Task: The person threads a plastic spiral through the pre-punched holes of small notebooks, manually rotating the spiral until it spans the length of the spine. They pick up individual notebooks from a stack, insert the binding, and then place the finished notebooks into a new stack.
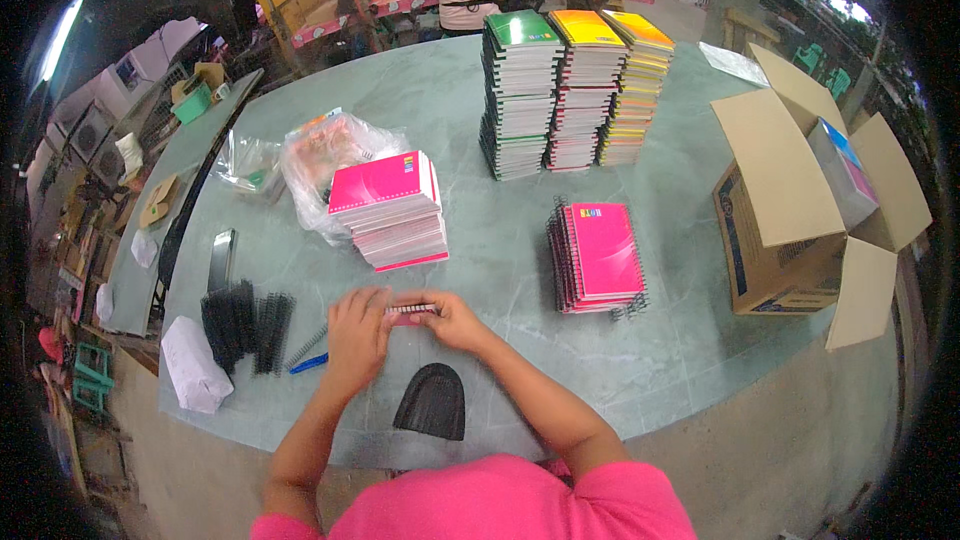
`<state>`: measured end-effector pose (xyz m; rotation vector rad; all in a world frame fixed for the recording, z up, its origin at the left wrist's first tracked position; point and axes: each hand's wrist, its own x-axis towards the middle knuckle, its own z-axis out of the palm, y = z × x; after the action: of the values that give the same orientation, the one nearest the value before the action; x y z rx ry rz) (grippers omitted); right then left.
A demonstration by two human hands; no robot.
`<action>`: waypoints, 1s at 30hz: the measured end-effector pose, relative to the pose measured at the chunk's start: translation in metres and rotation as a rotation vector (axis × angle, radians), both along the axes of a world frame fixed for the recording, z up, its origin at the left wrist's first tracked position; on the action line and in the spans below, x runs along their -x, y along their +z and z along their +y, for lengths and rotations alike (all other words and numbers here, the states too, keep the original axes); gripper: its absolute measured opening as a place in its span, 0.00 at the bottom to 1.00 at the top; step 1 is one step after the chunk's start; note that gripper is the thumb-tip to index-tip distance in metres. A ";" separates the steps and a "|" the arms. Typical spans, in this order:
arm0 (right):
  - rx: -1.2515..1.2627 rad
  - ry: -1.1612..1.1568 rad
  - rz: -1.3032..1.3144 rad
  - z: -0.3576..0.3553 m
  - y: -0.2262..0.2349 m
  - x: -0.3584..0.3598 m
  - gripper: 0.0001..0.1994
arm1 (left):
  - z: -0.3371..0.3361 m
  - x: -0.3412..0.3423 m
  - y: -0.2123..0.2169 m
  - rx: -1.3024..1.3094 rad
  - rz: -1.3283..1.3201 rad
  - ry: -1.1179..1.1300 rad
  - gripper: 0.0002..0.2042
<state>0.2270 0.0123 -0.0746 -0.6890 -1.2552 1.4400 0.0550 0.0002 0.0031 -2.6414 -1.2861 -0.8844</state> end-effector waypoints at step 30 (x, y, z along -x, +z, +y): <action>0.059 -0.290 -0.190 -0.003 -0.030 -0.010 0.06 | 0.028 -0.029 -0.013 0.331 -0.086 -0.238 0.10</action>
<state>0.2369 0.0089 -0.1047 -1.0234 -1.2022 1.1976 0.0836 0.0286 -0.0096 -3.0990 -1.2503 -0.8896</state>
